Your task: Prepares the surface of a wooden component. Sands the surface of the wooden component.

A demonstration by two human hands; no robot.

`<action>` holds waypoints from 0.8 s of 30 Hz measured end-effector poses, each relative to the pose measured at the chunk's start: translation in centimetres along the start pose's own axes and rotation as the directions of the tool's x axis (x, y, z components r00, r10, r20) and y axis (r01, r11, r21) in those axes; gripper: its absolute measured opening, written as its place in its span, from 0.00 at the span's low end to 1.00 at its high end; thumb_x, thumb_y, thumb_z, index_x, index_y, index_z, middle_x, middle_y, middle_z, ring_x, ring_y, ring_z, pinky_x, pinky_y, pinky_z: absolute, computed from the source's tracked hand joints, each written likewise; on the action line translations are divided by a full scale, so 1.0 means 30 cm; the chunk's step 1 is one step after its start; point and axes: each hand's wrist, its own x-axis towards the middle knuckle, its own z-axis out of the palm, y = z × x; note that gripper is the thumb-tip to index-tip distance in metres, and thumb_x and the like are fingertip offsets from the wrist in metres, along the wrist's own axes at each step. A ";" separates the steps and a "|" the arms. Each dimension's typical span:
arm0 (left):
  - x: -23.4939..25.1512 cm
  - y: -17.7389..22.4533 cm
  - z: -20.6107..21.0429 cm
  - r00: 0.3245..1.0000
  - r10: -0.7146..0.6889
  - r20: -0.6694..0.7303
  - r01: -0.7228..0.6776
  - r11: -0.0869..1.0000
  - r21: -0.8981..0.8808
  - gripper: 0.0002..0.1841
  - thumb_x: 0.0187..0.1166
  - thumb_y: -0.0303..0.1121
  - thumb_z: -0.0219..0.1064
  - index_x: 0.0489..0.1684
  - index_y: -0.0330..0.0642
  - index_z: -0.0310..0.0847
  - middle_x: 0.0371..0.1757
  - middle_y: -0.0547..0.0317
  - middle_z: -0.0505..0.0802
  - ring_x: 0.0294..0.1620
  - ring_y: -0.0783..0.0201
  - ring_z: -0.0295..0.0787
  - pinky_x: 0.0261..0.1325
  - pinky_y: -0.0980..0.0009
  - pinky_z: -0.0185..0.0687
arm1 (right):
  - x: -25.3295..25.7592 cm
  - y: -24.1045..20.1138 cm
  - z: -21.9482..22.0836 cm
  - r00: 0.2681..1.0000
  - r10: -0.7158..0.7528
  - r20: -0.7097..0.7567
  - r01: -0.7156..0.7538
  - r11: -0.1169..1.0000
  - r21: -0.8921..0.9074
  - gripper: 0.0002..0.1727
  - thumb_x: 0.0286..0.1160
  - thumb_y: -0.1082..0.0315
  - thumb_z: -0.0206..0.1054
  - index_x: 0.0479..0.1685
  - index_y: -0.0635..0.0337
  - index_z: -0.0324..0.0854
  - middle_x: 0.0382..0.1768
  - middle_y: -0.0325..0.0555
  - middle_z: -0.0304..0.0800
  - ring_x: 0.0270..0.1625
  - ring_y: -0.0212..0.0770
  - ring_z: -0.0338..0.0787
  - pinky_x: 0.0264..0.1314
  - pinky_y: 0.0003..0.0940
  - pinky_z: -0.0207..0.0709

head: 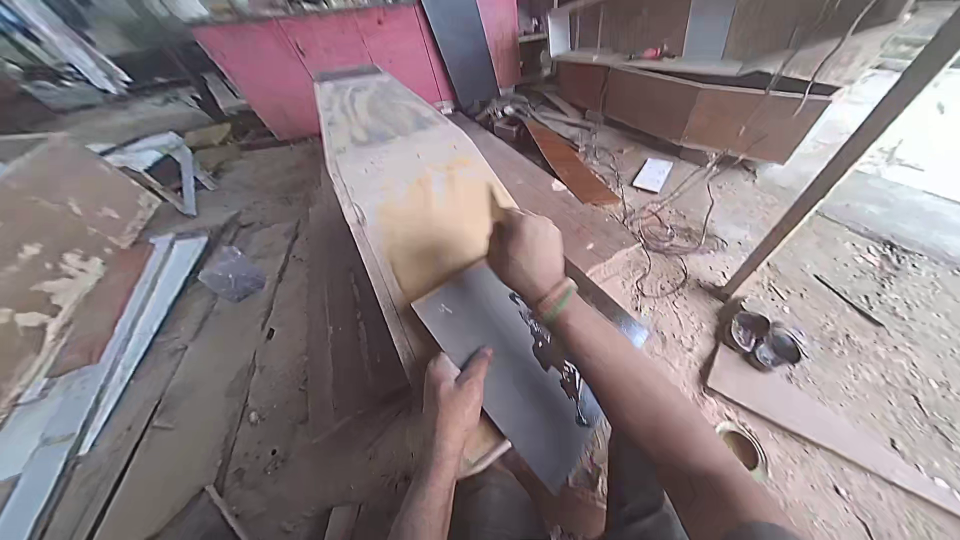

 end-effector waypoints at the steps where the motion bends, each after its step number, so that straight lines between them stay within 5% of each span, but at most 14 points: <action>1: 0.005 0.001 0.002 1.000 -0.010 -0.018 0.010 1.000 0.002 0.12 0.65 0.34 0.75 0.42 0.39 0.87 0.35 0.63 0.95 0.39 0.71 0.94 0.48 0.66 0.92 | 0.003 0.047 -0.041 0.998 0.059 -0.012 -0.059 0.998 -0.014 0.16 0.78 0.62 0.63 0.55 0.57 0.92 0.38 0.53 0.94 0.44 0.55 0.94 0.45 0.60 0.83; 5: -0.008 -0.003 0.000 0.999 -0.037 -0.026 0.037 0.999 0.006 0.10 0.65 0.36 0.74 0.38 0.42 0.88 0.32 0.63 0.94 0.37 0.71 0.93 0.45 0.66 0.91 | -0.040 0.170 -0.048 0.959 0.224 0.172 -0.183 0.957 -0.226 0.20 0.84 0.59 0.53 0.47 0.62 0.88 0.47 0.59 0.93 0.57 0.60 0.92 0.56 0.62 0.80; 8: -0.012 0.002 0.003 0.999 -0.034 -0.023 0.034 0.999 0.002 0.09 0.66 0.35 0.75 0.38 0.42 0.88 0.32 0.63 0.94 0.37 0.71 0.93 0.46 0.67 0.91 | -0.102 0.116 0.041 0.977 0.075 0.199 -0.028 0.973 -0.229 0.18 0.84 0.63 0.55 0.51 0.64 0.89 0.53 0.62 0.93 0.59 0.61 0.92 0.59 0.61 0.82; 12: -0.012 -0.004 0.005 1.000 -0.001 -0.028 0.001 1.000 -0.029 0.09 0.64 0.32 0.75 0.39 0.41 0.88 0.33 0.63 0.95 0.38 0.72 0.94 0.47 0.68 0.92 | -0.128 0.027 0.097 0.977 -0.077 0.201 0.107 0.983 -0.147 0.17 0.81 0.63 0.56 0.45 0.62 0.89 0.47 0.57 0.93 0.54 0.57 0.93 0.53 0.55 0.83; 19: -0.014 0.000 0.001 0.998 -0.052 -0.026 0.053 0.998 0.024 0.09 0.66 0.35 0.75 0.39 0.42 0.88 0.33 0.63 0.94 0.38 0.70 0.93 0.47 0.65 0.90 | 0.062 0.153 -0.043 0.959 0.250 0.133 -0.229 0.961 -0.158 0.18 0.84 0.59 0.56 0.47 0.61 0.89 0.47 0.57 0.94 0.58 0.56 0.93 0.59 0.59 0.81; 24: -0.012 0.001 0.004 0.999 -0.032 -0.031 0.033 0.999 0.017 0.09 0.64 0.34 0.75 0.37 0.42 0.88 0.31 0.63 0.94 0.36 0.71 0.93 0.45 0.67 0.90 | 0.086 -0.003 0.065 0.957 0.119 0.265 -0.065 0.977 -0.205 0.18 0.82 0.64 0.54 0.52 0.62 0.88 0.55 0.60 0.92 0.63 0.59 0.90 0.60 0.60 0.81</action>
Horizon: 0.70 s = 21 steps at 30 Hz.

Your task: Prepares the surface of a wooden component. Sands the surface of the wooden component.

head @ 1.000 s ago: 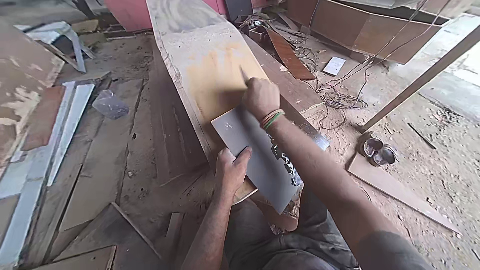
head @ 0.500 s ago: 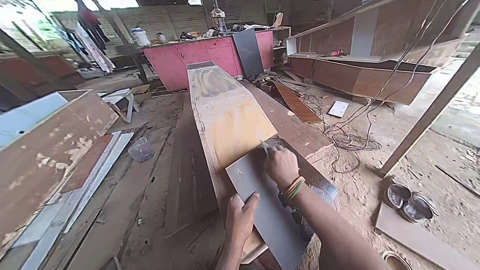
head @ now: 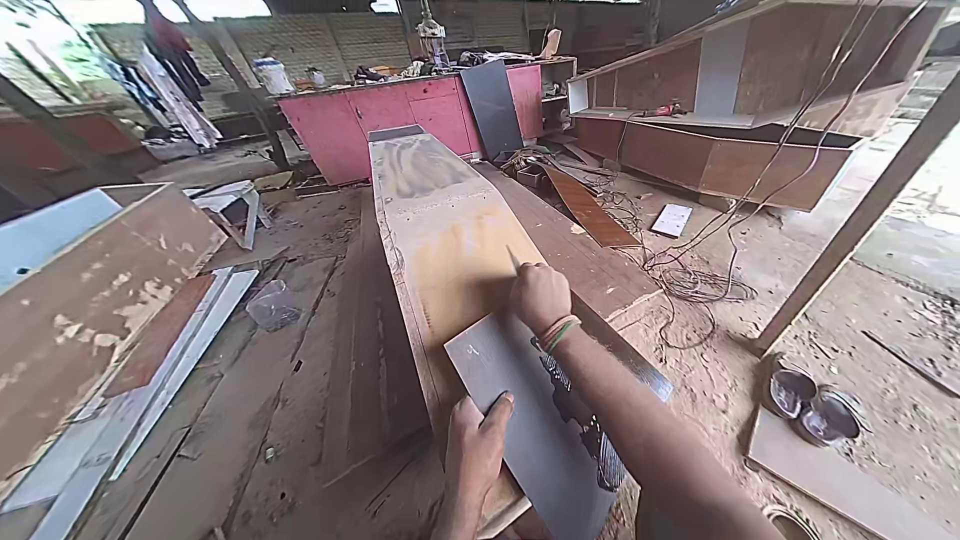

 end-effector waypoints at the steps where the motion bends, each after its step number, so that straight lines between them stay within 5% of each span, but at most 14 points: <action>1: -0.002 -0.003 0.001 1.000 0.000 -0.002 0.000 1.000 -0.001 0.09 0.64 0.34 0.75 0.37 0.42 0.88 0.31 0.63 0.95 0.36 0.72 0.93 0.45 0.67 0.91 | -0.003 -0.025 0.003 0.999 -0.039 0.011 0.039 0.999 0.013 0.17 0.82 0.64 0.55 0.51 0.63 0.88 0.54 0.60 0.92 0.62 0.59 0.90 0.60 0.60 0.81; 7: -0.002 0.003 0.005 1.000 -0.022 -0.017 0.022 1.000 0.009 0.10 0.64 0.34 0.76 0.39 0.41 0.88 0.32 0.63 0.95 0.37 0.71 0.93 0.46 0.66 0.90 | 0.007 0.150 -0.134 0.973 0.134 -0.185 -0.094 0.973 0.209 0.16 0.80 0.61 0.60 0.44 0.61 0.91 0.40 0.55 0.94 0.51 0.56 0.93 0.54 0.60 0.82; 9: -0.004 0.005 0.002 1.000 0.000 -0.010 0.000 1.000 -0.010 0.10 0.65 0.34 0.74 0.40 0.41 0.88 0.33 0.64 0.95 0.37 0.73 0.93 0.46 0.68 0.91 | 0.011 0.217 -0.152 0.956 0.218 -0.195 -0.181 0.965 0.192 0.15 0.79 0.59 0.62 0.35 0.60 0.88 0.36 0.52 0.92 0.48 0.53 0.93 0.52 0.57 0.81; 14: -0.005 0.006 0.005 1.000 0.000 -0.012 0.000 1.000 -0.020 0.10 0.64 0.34 0.74 0.40 0.41 0.87 0.33 0.64 0.94 0.37 0.73 0.93 0.46 0.69 0.91 | 0.021 0.190 -0.117 0.970 0.233 -0.067 -0.227 0.970 0.085 0.15 0.80 0.60 0.60 0.43 0.62 0.88 0.47 0.55 0.93 0.58 0.53 0.92 0.59 0.56 0.81; 21: -0.018 -0.004 -0.006 0.998 0.065 0.019 -0.064 0.998 -0.013 0.08 0.64 0.35 0.73 0.37 0.43 0.88 0.30 0.66 0.94 0.34 0.76 0.92 0.42 0.72 0.90 | 0.086 0.088 -0.053 0.984 0.162 -0.075 -0.164 0.986 -0.026 0.14 0.77 0.65 0.58 0.46 0.62 0.89 0.50 0.55 0.94 0.60 0.54 0.92 0.58 0.57 0.82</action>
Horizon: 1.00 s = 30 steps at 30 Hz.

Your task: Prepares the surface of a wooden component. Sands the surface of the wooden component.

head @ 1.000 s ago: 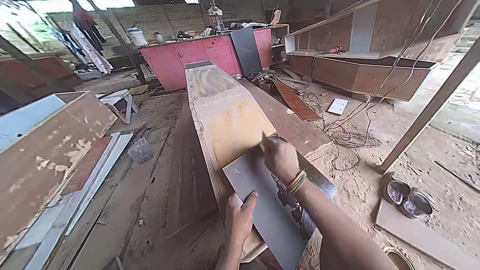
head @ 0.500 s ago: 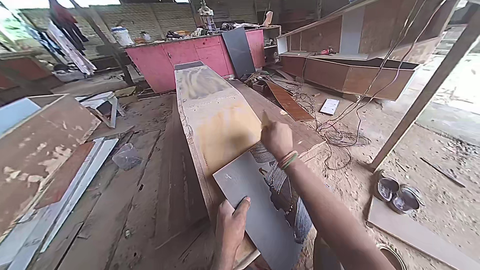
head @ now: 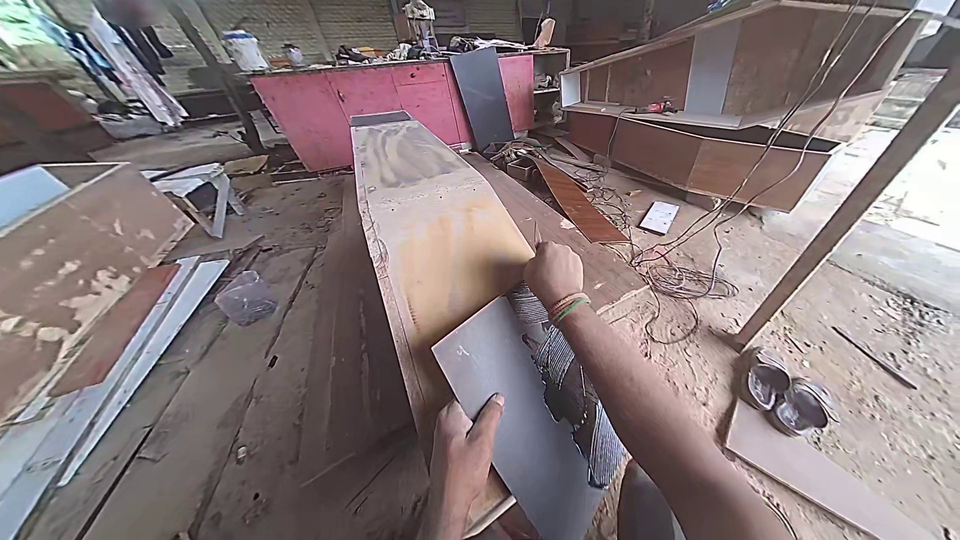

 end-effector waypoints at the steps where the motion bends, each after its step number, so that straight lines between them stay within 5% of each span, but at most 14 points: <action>1: -0.003 -0.001 -0.004 1.000 0.004 0.003 -0.004 1.000 0.009 0.08 0.65 0.35 0.73 0.37 0.43 0.88 0.30 0.67 0.94 0.34 0.76 0.92 0.43 0.72 0.90 | 0.021 -0.016 0.006 1.000 -0.005 0.001 0.005 1.000 -0.015 0.14 0.77 0.65 0.59 0.46 0.61 0.89 0.50 0.55 0.94 0.60 0.54 0.92 0.57 0.57 0.82; 4: -0.003 0.001 -0.004 1.000 0.004 -0.006 -0.004 1.000 0.022 0.09 0.64 0.36 0.73 0.37 0.43 0.89 0.30 0.66 0.94 0.34 0.75 0.92 0.43 0.72 0.90 | 0.075 -0.053 0.011 1.000 -0.006 -0.007 0.006 1.000 0.022 0.13 0.75 0.63 0.63 0.44 0.62 0.88 0.49 0.57 0.94 0.58 0.56 0.93 0.55 0.59 0.83; 9: 0.004 0.010 -0.007 0.999 -0.049 -0.020 0.050 0.999 0.016 0.09 0.64 0.33 0.74 0.39 0.41 0.88 0.32 0.64 0.95 0.36 0.74 0.93 0.45 0.70 0.90 | 0.083 0.027 -0.070 0.974 0.102 -0.201 -0.008 0.907 0.421 0.12 0.73 0.61 0.68 0.35 0.62 0.86 0.33 0.57 0.91 0.42 0.59 0.92 0.43 0.64 0.82; 13: 0.001 0.013 -0.001 0.999 -0.045 -0.028 0.045 0.999 0.000 0.09 0.64 0.31 0.74 0.39 0.40 0.88 0.31 0.64 0.95 0.36 0.75 0.93 0.45 0.72 0.90 | 0.023 0.175 -0.159 0.927 0.179 -0.331 -0.023 0.906 0.424 0.12 0.72 0.61 0.69 0.25 0.58 0.84 0.23 0.49 0.87 0.31 0.52 0.90 0.36 0.58 0.78; 21: -0.003 -0.002 0.000 1.000 -0.011 -0.020 0.011 1.000 -0.004 0.10 0.66 0.35 0.73 0.40 0.41 0.88 0.32 0.66 0.94 0.36 0.76 0.93 0.44 0.72 0.91 | -0.038 0.092 0.003 0.993 0.108 -0.045 -0.105 0.993 0.062 0.17 0.77 0.63 0.60 0.57 0.62 0.86 0.55 0.55 0.92 0.62 0.53 0.92 0.61 0.54 0.82; 30: -0.019 -0.013 -0.008 0.997 0.078 -0.008 -0.078 0.996 0.043 0.08 0.66 0.35 0.73 0.37 0.42 0.89 0.30 0.68 0.94 0.34 0.80 0.91 0.42 0.77 0.89 | 0.099 -0.050 0.013 0.998 0.060 -0.019 -0.059 0.997 0.049 0.11 0.71 0.66 0.67 0.45 0.65 0.87 0.52 0.60 0.91 0.59 0.59 0.91 0.54 0.61 0.83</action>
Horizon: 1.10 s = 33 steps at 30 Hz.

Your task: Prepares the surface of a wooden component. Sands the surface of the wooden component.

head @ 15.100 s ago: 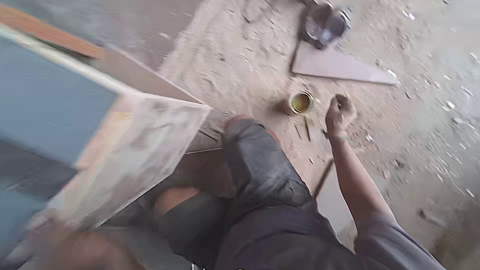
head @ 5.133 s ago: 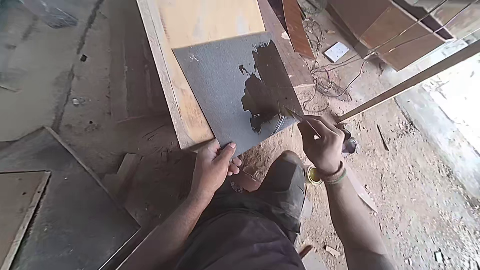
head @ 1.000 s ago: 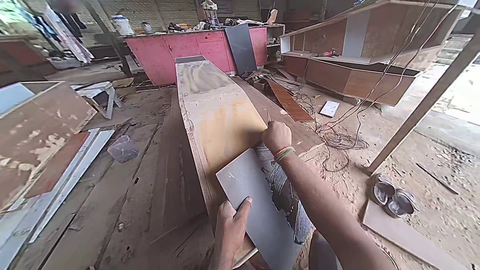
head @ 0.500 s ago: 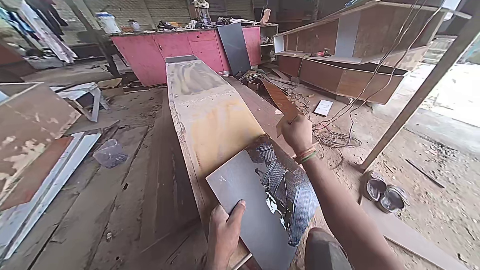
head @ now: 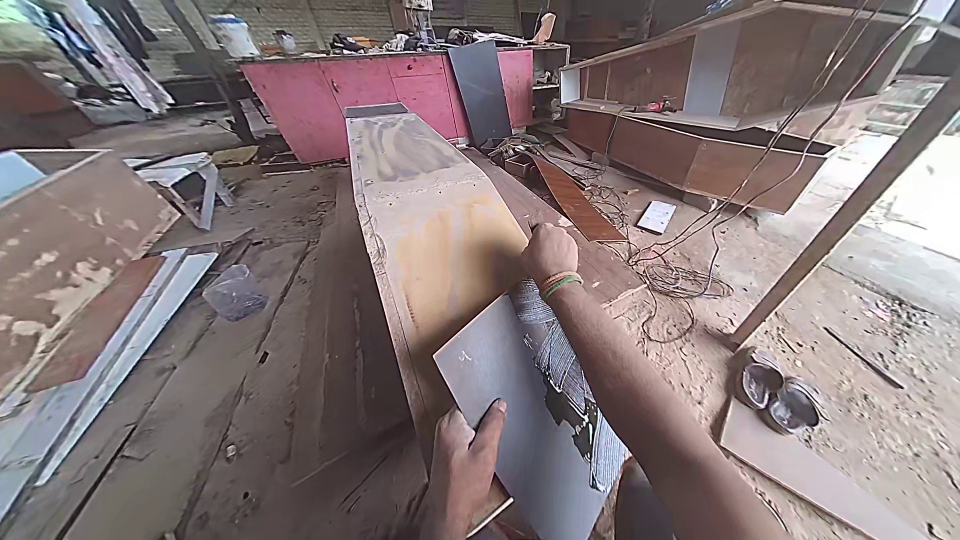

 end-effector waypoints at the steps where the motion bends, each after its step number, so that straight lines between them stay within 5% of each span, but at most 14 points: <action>1: 0.000 -0.001 0.001 1.000 0.005 -0.004 -0.005 1.000 0.008 0.08 0.66 0.35 0.73 0.37 0.42 0.89 0.29 0.68 0.94 0.33 0.80 0.91 0.42 0.78 0.89 | 0.006 -0.012 0.002 1.000 -0.005 -0.010 0.005 1.000 0.000 0.12 0.71 0.66 0.67 0.47 0.65 0.86 0.53 0.61 0.91 0.59 0.59 0.91 0.54 0.61 0.84; 8: 0.010 0.015 -0.006 0.993 -0.119 -0.011 0.119 0.993 0.004 0.10 0.66 0.36 0.73 0.40 0.41 0.88 0.32 0.64 0.94 0.35 0.74 0.92 0.44 0.69 0.90 | -0.003 0.041 -0.093 0.955 -0.002 -0.296 0.094 0.951 0.295 0.21 0.71 0.62 0.70 0.59 0.66 0.81 0.47 0.62 0.90 0.52 0.63 0.91 0.50 0.66 0.83; 11: 0.006 0.017 0.002 0.995 -0.101 -0.012 0.100 0.995 -0.017 0.10 0.66 0.36 0.73 0.39 0.41 0.88 0.31 0.65 0.94 0.34 0.76 0.92 0.43 0.71 0.89 | -0.036 0.169 -0.174 0.908 0.031 -0.418 0.110 0.945 0.309 0.12 0.70 0.62 0.73 0.39 0.63 0.84 0.29 0.54 0.89 0.37 0.56 0.91 0.40 0.62 0.80; 14: 0.007 0.015 -0.002 0.995 -0.096 -0.008 0.096 0.995 -0.020 0.10 0.65 0.36 0.73 0.39 0.42 0.87 0.31 0.66 0.94 0.35 0.76 0.92 0.44 0.71 0.90 | -0.111 0.283 -0.142 0.924 -0.147 -0.354 0.254 0.927 0.277 0.10 0.71 0.60 0.72 0.35 0.58 0.89 0.25 0.46 0.90 0.32 0.46 0.91 0.40 0.53 0.83; 18: 0.015 0.015 -0.003 0.994 -0.106 -0.002 0.105 0.993 -0.045 0.11 0.66 0.36 0.73 0.40 0.42 0.87 0.32 0.66 0.94 0.36 0.76 0.92 0.44 0.71 0.90 | -0.120 0.409 -0.039 0.785 -0.500 -0.365 0.613 0.713 0.340 0.10 0.74 0.61 0.72 0.44 0.54 0.96 0.41 0.38 0.98 0.44 0.28 0.95 0.55 0.32 0.88; 20: 0.023 0.011 0.001 0.993 -0.114 -0.005 0.114 0.993 -0.036 0.11 0.65 0.37 0.73 0.40 0.43 0.87 0.32 0.67 0.94 0.36 0.76 0.92 0.44 0.71 0.90 | -0.065 0.455 -0.002 0.749 -0.555 -0.363 0.662 0.589 0.464 0.08 0.74 0.66 0.74 0.45 0.57 0.95 0.45 0.39 0.99 0.49 0.27 0.95 0.59 0.29 0.88; 27: 0.041 0.014 0.006 0.989 -0.149 -0.002 0.149 0.989 -0.026 0.11 0.64 0.36 0.75 0.40 0.43 0.87 0.33 0.66 0.94 0.37 0.75 0.92 0.45 0.70 0.90 | 0.108 0.562 0.052 0.700 -0.689 -0.186 0.618 0.455 0.642 0.06 0.72 0.76 0.73 0.41 0.64 0.94 0.48 0.44 0.98 0.57 0.32 0.94 0.68 0.32 0.85; 33: 0.056 0.020 0.011 0.984 -0.176 0.001 0.176 0.984 -0.020 0.11 0.64 0.35 0.75 0.40 0.43 0.87 0.33 0.65 0.94 0.37 0.74 0.93 0.45 0.69 0.91 | 0.160 0.648 0.121 0.633 -0.743 -0.218 0.566 0.251 0.785 0.08 0.73 0.79 0.67 0.36 0.67 0.94 0.52 0.54 0.97 0.67 0.49 0.92 0.80 0.47 0.79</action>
